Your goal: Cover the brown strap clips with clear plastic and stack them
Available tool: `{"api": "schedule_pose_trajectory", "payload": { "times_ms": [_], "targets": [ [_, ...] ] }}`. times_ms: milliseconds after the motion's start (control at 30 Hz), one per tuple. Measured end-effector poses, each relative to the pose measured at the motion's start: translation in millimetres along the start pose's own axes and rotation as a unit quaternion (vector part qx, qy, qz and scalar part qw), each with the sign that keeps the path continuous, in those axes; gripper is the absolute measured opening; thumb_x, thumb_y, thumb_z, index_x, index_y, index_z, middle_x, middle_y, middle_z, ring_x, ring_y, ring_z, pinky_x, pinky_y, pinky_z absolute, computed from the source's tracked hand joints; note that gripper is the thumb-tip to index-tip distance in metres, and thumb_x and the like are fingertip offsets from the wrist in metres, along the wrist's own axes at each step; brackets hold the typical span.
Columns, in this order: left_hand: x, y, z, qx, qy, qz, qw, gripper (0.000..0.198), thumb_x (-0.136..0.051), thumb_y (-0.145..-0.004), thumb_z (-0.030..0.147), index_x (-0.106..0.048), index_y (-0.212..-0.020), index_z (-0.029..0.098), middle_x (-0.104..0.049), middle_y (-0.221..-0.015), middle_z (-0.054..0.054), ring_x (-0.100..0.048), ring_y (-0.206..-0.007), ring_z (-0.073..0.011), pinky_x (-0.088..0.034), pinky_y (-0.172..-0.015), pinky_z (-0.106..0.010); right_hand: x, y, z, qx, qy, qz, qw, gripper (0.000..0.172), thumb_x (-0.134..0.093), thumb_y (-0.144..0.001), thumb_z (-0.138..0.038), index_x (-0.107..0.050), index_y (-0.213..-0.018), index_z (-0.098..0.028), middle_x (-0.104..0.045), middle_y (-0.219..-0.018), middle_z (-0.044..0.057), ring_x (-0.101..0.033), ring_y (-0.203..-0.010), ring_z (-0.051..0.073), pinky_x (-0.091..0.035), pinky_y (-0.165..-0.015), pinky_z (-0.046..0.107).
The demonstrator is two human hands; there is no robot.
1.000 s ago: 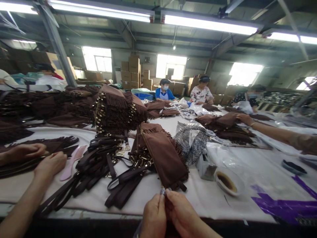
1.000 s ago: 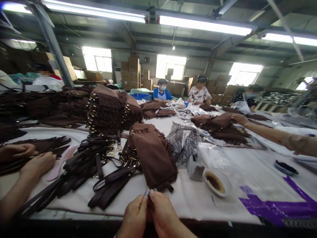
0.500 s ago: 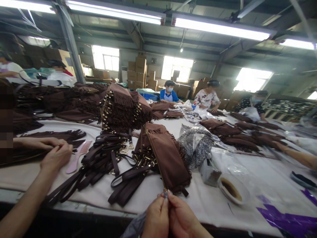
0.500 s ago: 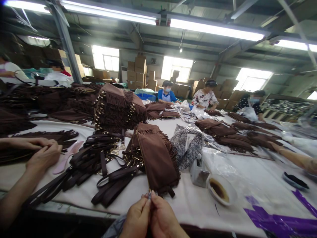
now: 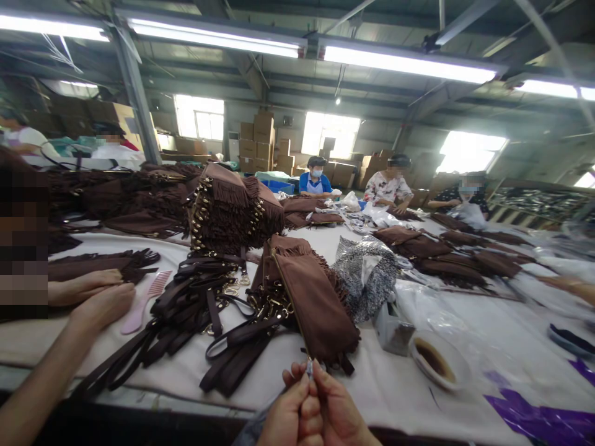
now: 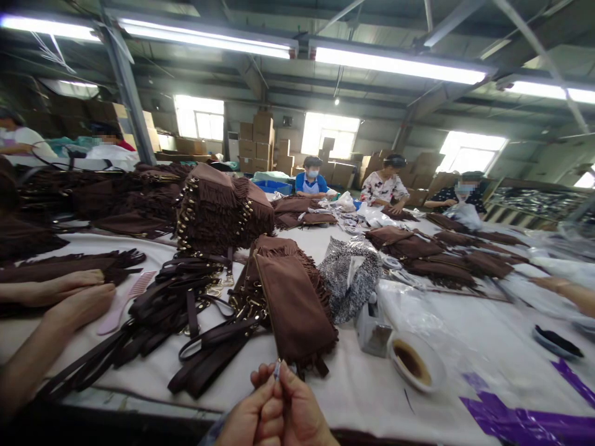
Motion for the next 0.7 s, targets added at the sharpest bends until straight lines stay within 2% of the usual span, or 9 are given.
{"api": "schedule_pose_trajectory", "payload": {
  "times_ms": [133,300,433,533,567,600,633,700],
  "targets": [
    [-1.5,0.1,-1.4,0.035,0.064,-0.013,0.997,0.029,-0.064,-0.082,0.028,-0.044,-0.063,0.018,-0.026,-0.04,0.013,-0.012,-0.029,0.001,-0.01,-0.03,-0.011,2.5,-1.2,-3.4,0.018,-0.007,0.003,1.0,0.022,-0.081,-0.066,-0.029,-0.07,-0.073,-0.012,-0.075,-0.077,0.007,-0.068,-0.08,0.016,-0.05,-0.073,0.023],
    [1.4,-2.5,-3.6,0.055,0.067,-0.01,0.996,0.04,-0.058,-0.086,0.029,-0.034,-0.055,0.02,-0.02,-0.039,0.013,-0.012,-0.027,-0.0001,-0.011,-0.03,-0.012,10.7,-3.6,-2.5,0.006,0.025,0.028,0.999,0.024,-0.077,-0.068,-0.031,-0.068,-0.07,-0.009,-0.072,-0.07,0.008,-0.06,-0.055,0.011,-0.043,-0.052,0.019],
    [6.0,-6.5,-7.4,0.066,-0.005,-0.001,0.998,0.048,-0.061,-0.084,0.038,-0.027,-0.053,0.021,-0.017,-0.039,0.013,-0.008,-0.03,-0.0003,-0.011,-0.032,-0.013,13.8,-3.7,-9.5,0.047,0.093,0.055,0.993,0.03,-0.074,-0.069,-0.039,-0.064,-0.064,-0.011,-0.068,-0.067,0.007,-0.059,-0.055,0.013,-0.042,-0.051,0.022],
    [12.9,-3.0,0.1,0.057,-0.144,0.057,0.986,0.043,-0.063,-0.079,0.05,-0.038,-0.058,0.02,-0.027,-0.043,0.012,-0.01,-0.032,-0.0008,-0.009,-0.033,-0.015,5.7,3.8,-13.5,0.032,0.111,0.006,0.993,0.033,-0.072,-0.071,-0.044,-0.064,-0.073,-0.012,-0.067,-0.066,0.004,-0.059,-0.058,0.013,-0.045,-0.057,0.024],
    [14.8,0.4,9.1,0.039,-0.222,0.086,0.97,0.042,-0.061,-0.078,0.055,-0.044,-0.061,0.02,-0.033,-0.045,0.01,-0.015,-0.033,-0.0016,-0.011,-0.034,-0.016,2.4,9.1,-15.3,0.019,0.119,-0.026,0.992,0.034,-0.07,-0.073,-0.045,-0.065,-0.079,-0.013,-0.067,-0.067,0.003,-0.06,-0.059,0.013,-0.046,-0.06,0.025],
    [15.2,4.9,22.2,0.013,-0.315,0.115,0.942,0.043,-0.058,-0.077,0.059,-0.048,-0.063,0.019,-0.039,-0.047,0.008,-0.02,-0.034,-0.0029,-0.013,-0.035,-0.017,0.8,15.8,-17.8,0.007,0.132,-0.056,0.99,0.035,-0.069,-0.075,-0.046,-0.065,-0.087,-0.013,-0.067,-0.069,0.002,-0.062,-0.062,0.014,-0.047,-0.062,0.025],
    [12.7,9.9,39.6,-0.027,-0.416,0.141,0.898,0.044,-0.056,-0.077,0.06,-0.051,-0.064,0.019,-0.044,-0.049,0.006,-0.027,-0.036,-0.0049,-0.017,-0.037,-0.019,2.4,23.2,-21.5,0.0,0.155,-0.076,0.985,0.036,-0.069,-0.076,-0.045,-0.064,-0.093,-0.014,-0.068,-0.072,0.002,-0.064,-0.065,0.014,-0.047,-0.065,0.025],
    [-1.3,20.4,80.6,-0.133,-0.592,0.18,0.775,0.042,-0.058,-0.077,0.057,-0.055,-0.061,0.018,-0.05,-0.053,0.002,-0.041,-0.046,-0.0105,-0.028,-0.044,-0.023,17.2,37.4,-31.4,0.0,0.214,-0.067,0.975,0.036,-0.071,-0.076,-0.042,-0.062,-0.098,-0.015,-0.07,-0.08,0.004,-0.067,-0.072,0.015,-0.046,-0.064,0.023]
  ]
}}
Point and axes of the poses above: each hand's wrist, its own y-axis away from the middle knuckle, its own x-axis out of the back of the hand, z = x × y, the point moved 7 cm from there along -y, towards the middle knuckle
